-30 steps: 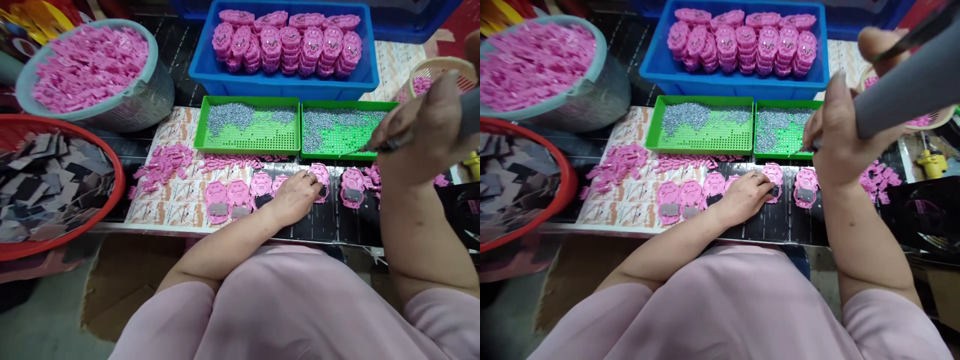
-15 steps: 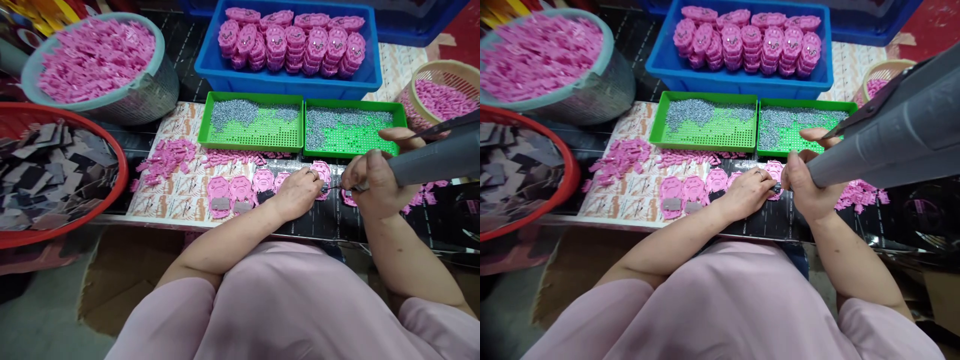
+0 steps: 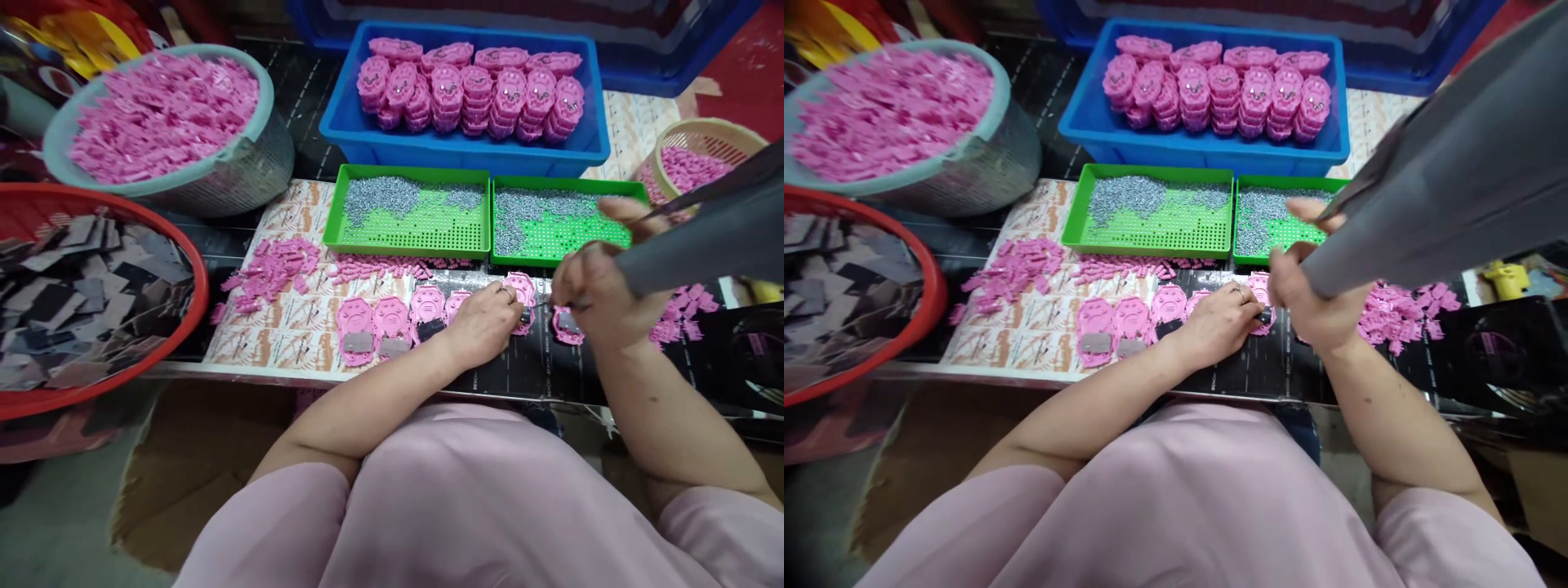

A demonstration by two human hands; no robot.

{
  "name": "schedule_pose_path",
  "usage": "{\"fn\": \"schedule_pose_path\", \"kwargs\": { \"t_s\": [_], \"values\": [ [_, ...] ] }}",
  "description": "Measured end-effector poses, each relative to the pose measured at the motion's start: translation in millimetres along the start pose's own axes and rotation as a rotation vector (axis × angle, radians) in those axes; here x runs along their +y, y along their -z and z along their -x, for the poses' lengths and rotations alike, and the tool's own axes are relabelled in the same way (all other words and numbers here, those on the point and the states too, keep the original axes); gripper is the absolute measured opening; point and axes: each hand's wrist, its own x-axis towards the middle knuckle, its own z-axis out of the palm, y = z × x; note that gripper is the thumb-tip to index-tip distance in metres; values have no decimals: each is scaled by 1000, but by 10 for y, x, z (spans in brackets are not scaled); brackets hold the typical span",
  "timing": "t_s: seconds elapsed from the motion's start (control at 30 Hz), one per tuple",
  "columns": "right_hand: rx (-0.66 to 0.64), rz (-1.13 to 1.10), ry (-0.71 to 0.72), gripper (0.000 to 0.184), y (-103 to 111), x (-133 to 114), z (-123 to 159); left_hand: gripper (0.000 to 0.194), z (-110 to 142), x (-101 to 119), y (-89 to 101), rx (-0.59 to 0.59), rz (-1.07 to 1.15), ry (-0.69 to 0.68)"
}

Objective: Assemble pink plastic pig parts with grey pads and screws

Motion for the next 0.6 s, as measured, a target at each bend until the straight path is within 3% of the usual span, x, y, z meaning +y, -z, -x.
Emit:
{"fn": "schedule_pose_path", "kwargs": {
  "t_s": [0.1,0.2,0.33,0.47,0.6],
  "values": [
    [267,83,174,30,-7,154,-327,21,12,-10,-19,5,-7,-11],
    [237,125,171,35,-3,317,-552,23,17,-11,-29,9,-15,-9],
    [162,136,143,35,2,362,-621,24,14,-6,-38,11,-11,-17],
    [243,106,257,40,3,407,-690,24,19,-1,-32,21,-17,-13],
    [270,126,235,39,6,550,-760,26,32,0,-20,46,-34,-2]
  ]
}}
